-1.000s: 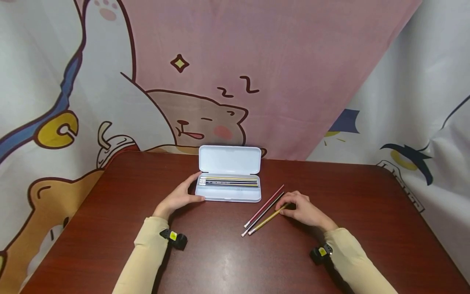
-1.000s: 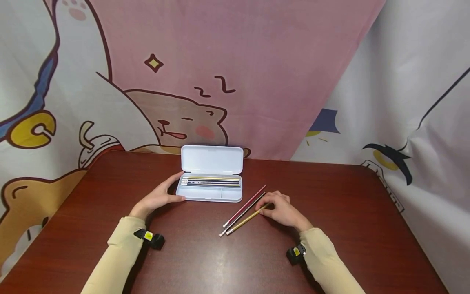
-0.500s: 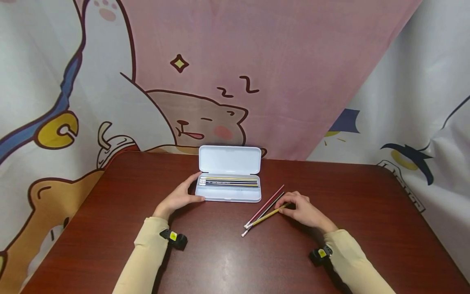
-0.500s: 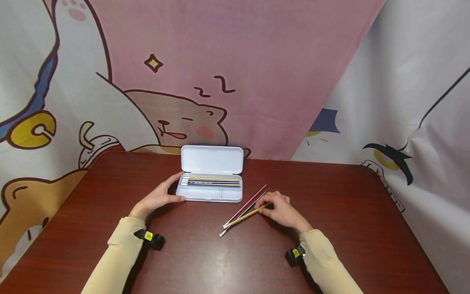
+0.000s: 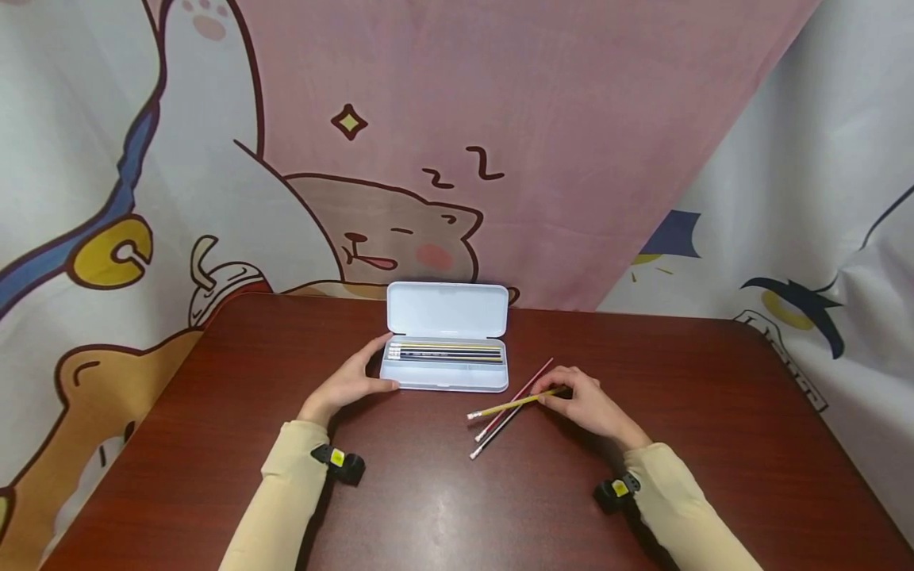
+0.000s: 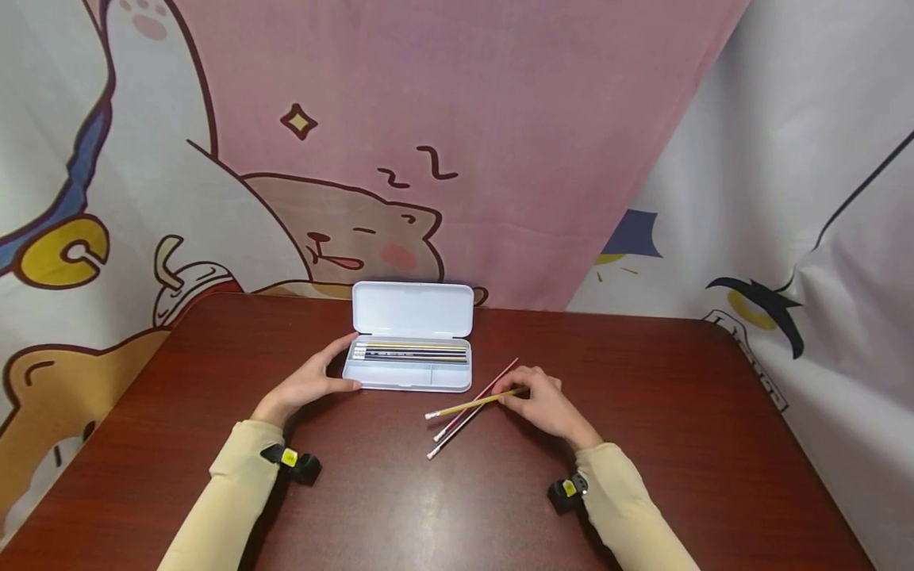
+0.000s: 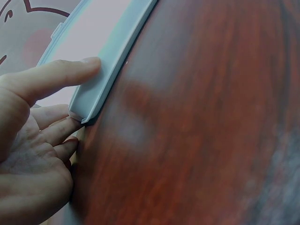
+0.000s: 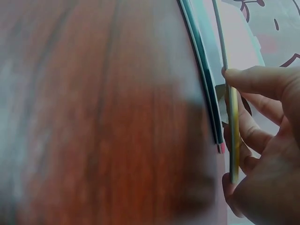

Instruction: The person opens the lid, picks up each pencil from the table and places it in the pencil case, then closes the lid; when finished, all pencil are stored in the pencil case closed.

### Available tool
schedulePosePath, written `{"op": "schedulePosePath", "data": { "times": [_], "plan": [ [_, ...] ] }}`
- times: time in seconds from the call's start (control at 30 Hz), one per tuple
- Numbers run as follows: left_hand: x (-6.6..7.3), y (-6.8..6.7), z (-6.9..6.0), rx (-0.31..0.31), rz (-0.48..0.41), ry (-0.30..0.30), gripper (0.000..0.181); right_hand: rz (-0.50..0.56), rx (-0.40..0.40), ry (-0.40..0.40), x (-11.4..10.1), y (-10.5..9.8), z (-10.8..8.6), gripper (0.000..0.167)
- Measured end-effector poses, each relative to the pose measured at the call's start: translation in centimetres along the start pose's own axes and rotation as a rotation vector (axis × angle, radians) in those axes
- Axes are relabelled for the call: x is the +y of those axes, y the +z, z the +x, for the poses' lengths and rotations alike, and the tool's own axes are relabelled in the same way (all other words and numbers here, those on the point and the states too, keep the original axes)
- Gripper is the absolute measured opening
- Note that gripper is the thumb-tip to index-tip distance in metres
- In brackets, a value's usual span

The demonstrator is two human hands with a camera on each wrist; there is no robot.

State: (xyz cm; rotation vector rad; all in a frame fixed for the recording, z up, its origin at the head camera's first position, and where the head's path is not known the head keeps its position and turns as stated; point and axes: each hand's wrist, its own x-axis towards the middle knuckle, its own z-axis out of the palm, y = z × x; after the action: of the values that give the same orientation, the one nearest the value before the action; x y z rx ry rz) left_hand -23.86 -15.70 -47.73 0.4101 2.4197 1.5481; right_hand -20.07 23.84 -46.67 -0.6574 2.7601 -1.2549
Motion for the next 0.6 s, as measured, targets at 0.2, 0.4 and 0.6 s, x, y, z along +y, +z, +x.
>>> {"op": "schedulePosePath", "data": {
  "times": [0.2, 0.4, 0.6],
  "plan": [
    [0.1, -0.1, 0.0, -0.006, -0.011, -0.019, 0.089, 0.042, 0.020, -0.012, -0.4, 0.3, 0.7, 0.012],
    [0.2, 0.0, -0.1, -0.001, -0.020, -0.015, 0.089, 0.061, 0.032, 0.006, -0.9, 0.8, 1.3, 0.013],
    [0.2, 0.0, -0.1, 0.000, -0.009, -0.027, 0.089, 0.060, 0.061, -0.004, -1.5, 1.2, 1.9, 0.012]
  ]
}}
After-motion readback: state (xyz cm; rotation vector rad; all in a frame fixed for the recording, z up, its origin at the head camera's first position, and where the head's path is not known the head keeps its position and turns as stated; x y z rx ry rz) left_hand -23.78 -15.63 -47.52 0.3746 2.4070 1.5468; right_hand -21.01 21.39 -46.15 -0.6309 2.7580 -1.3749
